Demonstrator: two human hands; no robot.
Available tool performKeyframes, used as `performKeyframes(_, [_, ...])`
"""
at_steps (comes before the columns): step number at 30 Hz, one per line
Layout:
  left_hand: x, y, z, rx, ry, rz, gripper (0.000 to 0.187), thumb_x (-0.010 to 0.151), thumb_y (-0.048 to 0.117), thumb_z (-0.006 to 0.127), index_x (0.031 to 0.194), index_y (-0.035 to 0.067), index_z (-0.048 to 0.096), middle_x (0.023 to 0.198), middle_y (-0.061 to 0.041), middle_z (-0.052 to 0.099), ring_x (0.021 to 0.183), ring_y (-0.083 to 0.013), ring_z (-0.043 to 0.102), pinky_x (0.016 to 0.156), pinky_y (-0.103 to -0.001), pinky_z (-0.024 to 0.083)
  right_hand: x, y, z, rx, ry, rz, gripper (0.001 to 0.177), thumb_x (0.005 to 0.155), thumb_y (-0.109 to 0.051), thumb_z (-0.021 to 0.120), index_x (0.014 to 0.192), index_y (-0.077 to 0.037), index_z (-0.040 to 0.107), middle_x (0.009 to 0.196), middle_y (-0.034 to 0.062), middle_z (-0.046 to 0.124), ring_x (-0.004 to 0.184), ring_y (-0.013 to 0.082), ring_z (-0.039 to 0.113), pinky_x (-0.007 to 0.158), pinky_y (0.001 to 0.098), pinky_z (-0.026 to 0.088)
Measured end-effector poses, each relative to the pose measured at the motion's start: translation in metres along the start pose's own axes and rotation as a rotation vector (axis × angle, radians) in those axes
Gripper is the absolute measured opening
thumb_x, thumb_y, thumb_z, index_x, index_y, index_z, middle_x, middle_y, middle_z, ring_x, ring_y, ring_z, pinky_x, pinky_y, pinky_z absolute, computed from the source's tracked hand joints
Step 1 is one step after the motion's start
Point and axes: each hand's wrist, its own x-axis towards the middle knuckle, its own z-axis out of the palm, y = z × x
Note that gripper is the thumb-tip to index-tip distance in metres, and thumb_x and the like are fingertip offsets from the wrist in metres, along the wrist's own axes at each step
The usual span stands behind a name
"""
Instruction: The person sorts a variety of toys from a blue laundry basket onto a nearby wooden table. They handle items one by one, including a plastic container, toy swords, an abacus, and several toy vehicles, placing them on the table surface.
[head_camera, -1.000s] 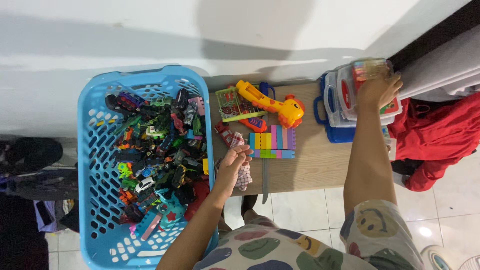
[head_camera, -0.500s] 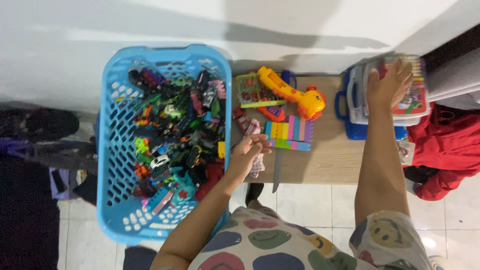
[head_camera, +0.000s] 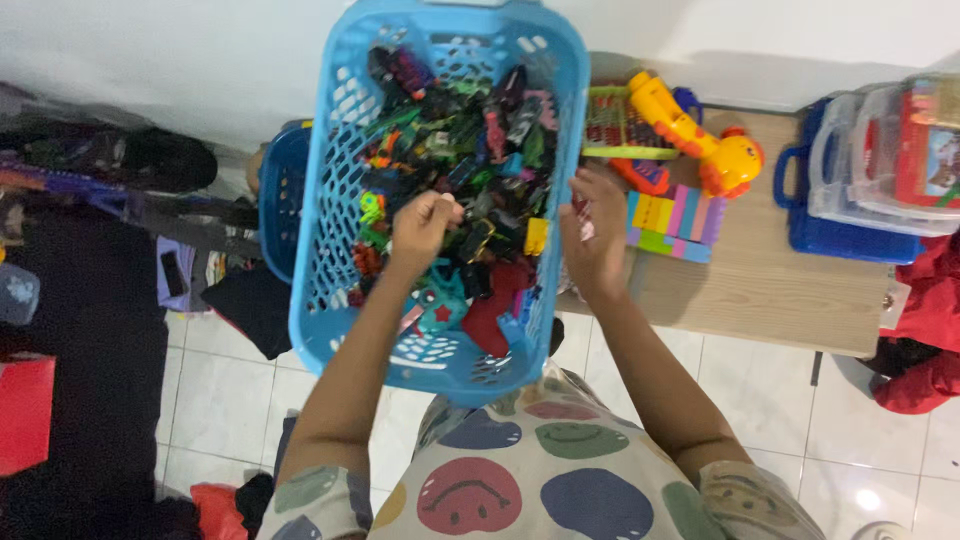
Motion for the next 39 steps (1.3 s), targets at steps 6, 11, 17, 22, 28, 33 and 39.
performKeyframes(6, [-0.006, -0.015, -0.086, 0.983, -0.471, -0.061, 0.062, 0.065, 0.035, 0.092, 0.113, 0.004, 0.069, 0.102, -0.02, 0.072, 0.095, -0.0392, 0.069, 0.085, -0.047, 0.055, -0.007, -0.059, 0.051, 0.011, -0.254, -0.09, 0.037, 0.091, -0.013, 0.074, 0.125, -0.003, 0.063, 0.131, 0.0199, 0.061, 0.124, 0.0398, 0.055, 0.108, 0.0473, 0.043])
performKeyframes(11, [-0.024, -0.027, -0.089, 1.047, -0.513, -0.062, 0.093, 0.053, 0.036, 0.097, 0.13, 0.004, 0.057, 0.117, -0.023, 0.065, 0.111, -0.0436, 0.061, 0.098, -0.049, 0.05, -0.033, -0.041, 0.083, -0.21, -0.64, 0.254, 0.021, 0.092, -0.023, 0.072, 0.097, -0.003, 0.072, 0.094, 0.0186, 0.071, 0.098, 0.0361, 0.069, 0.089, 0.0473, 0.054])
performKeyframes(17, [-0.027, -0.013, -0.075, 1.175, -0.484, -0.012, 0.071, 0.062, 0.029, 0.088, 0.123, 0.005, 0.06, 0.115, -0.02, 0.064, 0.108, -0.0423, 0.061, 0.088, -0.052, 0.052, -0.127, -0.005, 0.124, -0.641, -1.322, 0.315, 0.026, 0.088, -0.025, 0.064, 0.102, -0.004, 0.072, 0.104, 0.0249, 0.072, 0.097, 0.0402, 0.072, 0.083, 0.0528, 0.058])
performKeyframes(22, [-0.051, -0.009, -0.047, 1.173, -0.288, 0.378, 0.02, 0.082, 0.009, 0.065, 0.101, 0.005, 0.062, 0.101, -0.017, 0.066, 0.099, -0.0357, 0.066, 0.079, -0.047, 0.055, -0.175, 0.015, 0.145, -0.593, -1.405, 0.264, 0.032, 0.097, -0.027, 0.05, 0.119, -0.009, 0.064, 0.111, 0.0225, 0.072, 0.101, 0.0395, 0.071, 0.085, 0.0551, 0.056])
performKeyframes(28, [-0.098, -0.035, -0.021, 1.229, -0.795, 0.191, 0.014, 0.082, 0.018, 0.068, 0.087, 0.01, 0.077, 0.09, -0.016, 0.075, 0.083, -0.0342, 0.075, 0.066, -0.047, 0.059, -0.185, 0.009, 0.158, -0.784, -1.356, 0.184, 0.034, 0.095, -0.025, 0.051, 0.125, -0.014, 0.063, 0.114, 0.0201, 0.069, 0.102, 0.0362, 0.071, 0.08, 0.054, 0.058])
performKeyframes(33, [-0.118, -0.1, 0.001, 1.294, -0.859, 0.138, 0.013, 0.078, 0.018, 0.071, 0.084, 0.012, 0.081, 0.087, -0.013, 0.078, 0.08, -0.0312, 0.076, 0.062, -0.045, 0.058, -0.184, 0.011, 0.154, -0.83, -1.368, 0.165, 0.031, 0.098, -0.03, 0.049, 0.122, -0.018, 0.066, 0.111, 0.0185, 0.07, 0.095, 0.036, 0.073, 0.072, 0.0526, 0.06])
performKeyframes(39, [-0.112, -0.14, 0.036, 1.505, -0.883, 0.1, 0.018, 0.081, 0.017, 0.072, 0.094, 0.014, 0.083, 0.091, -0.009, 0.08, 0.078, -0.0275, 0.077, 0.05, -0.047, 0.056, -0.216, 0.042, 0.162, -0.782, -1.217, 0.192, 0.028, 0.099, -0.028, 0.053, 0.117, -0.015, 0.07, 0.106, 0.0198, 0.074, 0.092, 0.0368, 0.075, 0.074, 0.0494, 0.06])
